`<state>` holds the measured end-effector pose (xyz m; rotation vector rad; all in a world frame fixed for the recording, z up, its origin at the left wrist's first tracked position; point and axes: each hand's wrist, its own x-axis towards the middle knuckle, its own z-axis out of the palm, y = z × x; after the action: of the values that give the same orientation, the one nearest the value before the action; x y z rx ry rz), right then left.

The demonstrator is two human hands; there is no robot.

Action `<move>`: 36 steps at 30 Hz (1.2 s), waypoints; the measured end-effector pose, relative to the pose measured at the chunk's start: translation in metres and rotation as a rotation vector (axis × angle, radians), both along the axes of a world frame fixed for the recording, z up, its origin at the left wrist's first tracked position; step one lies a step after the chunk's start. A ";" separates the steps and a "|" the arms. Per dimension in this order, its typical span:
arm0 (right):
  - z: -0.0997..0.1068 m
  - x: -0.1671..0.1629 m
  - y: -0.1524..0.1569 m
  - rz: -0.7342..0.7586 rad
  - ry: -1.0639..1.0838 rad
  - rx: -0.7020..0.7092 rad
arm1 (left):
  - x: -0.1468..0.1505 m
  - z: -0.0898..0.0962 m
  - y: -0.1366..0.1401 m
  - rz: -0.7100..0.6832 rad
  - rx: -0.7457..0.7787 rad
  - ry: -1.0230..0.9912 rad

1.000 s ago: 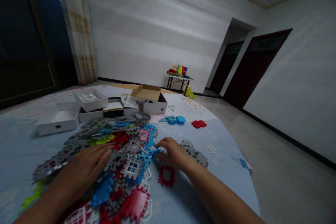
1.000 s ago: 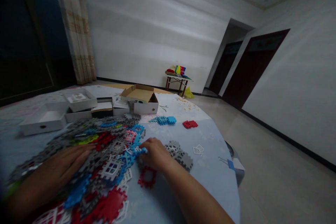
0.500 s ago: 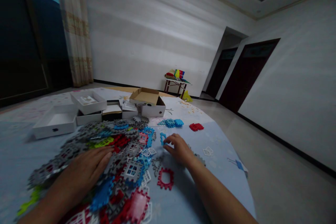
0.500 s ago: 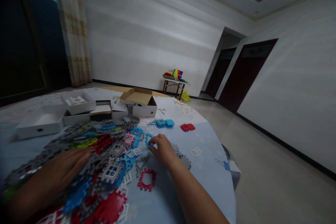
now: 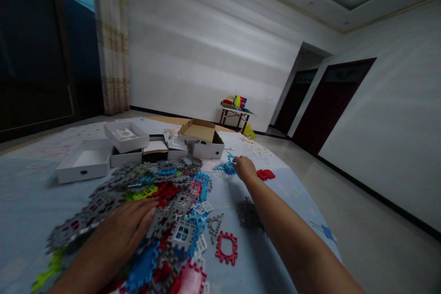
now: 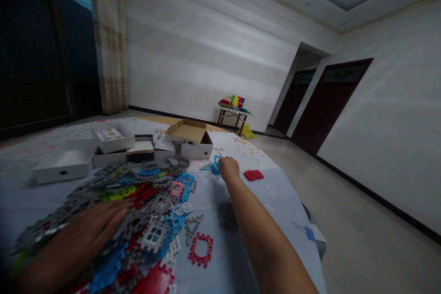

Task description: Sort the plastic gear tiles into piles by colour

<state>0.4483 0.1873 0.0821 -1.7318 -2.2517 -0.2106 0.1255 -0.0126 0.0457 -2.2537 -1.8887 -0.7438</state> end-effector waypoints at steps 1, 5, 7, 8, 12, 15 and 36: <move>-0.003 -0.001 0.002 -0.019 -0.002 0.000 | 0.001 0.000 0.000 0.000 0.005 -0.001; -0.016 -0.001 -0.005 -0.014 0.000 -0.024 | 0.003 0.001 0.001 -0.007 0.015 0.000; -0.019 0.000 -0.017 0.020 0.013 -0.034 | 0.003 0.000 0.001 -0.019 0.018 -0.003; -0.019 0.001 -0.024 0.035 0.019 -0.038 | 0.003 0.000 0.001 -0.023 0.018 -0.006; -0.015 0.004 -0.059 0.151 0.119 -0.082 | 0.004 0.001 0.000 -0.025 0.018 -0.019; -0.011 0.006 -0.092 0.304 0.239 -0.168 | 0.004 0.002 0.001 -0.031 -0.004 -0.018; -0.003 0.010 -0.170 0.653 0.163 -0.546 | 0.006 0.013 0.001 -0.016 -0.125 -0.041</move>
<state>0.4581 0.0173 0.0792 -1.0386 -2.7511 0.7096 0.1311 -0.0113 0.0582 -2.3467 -1.9911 -0.6978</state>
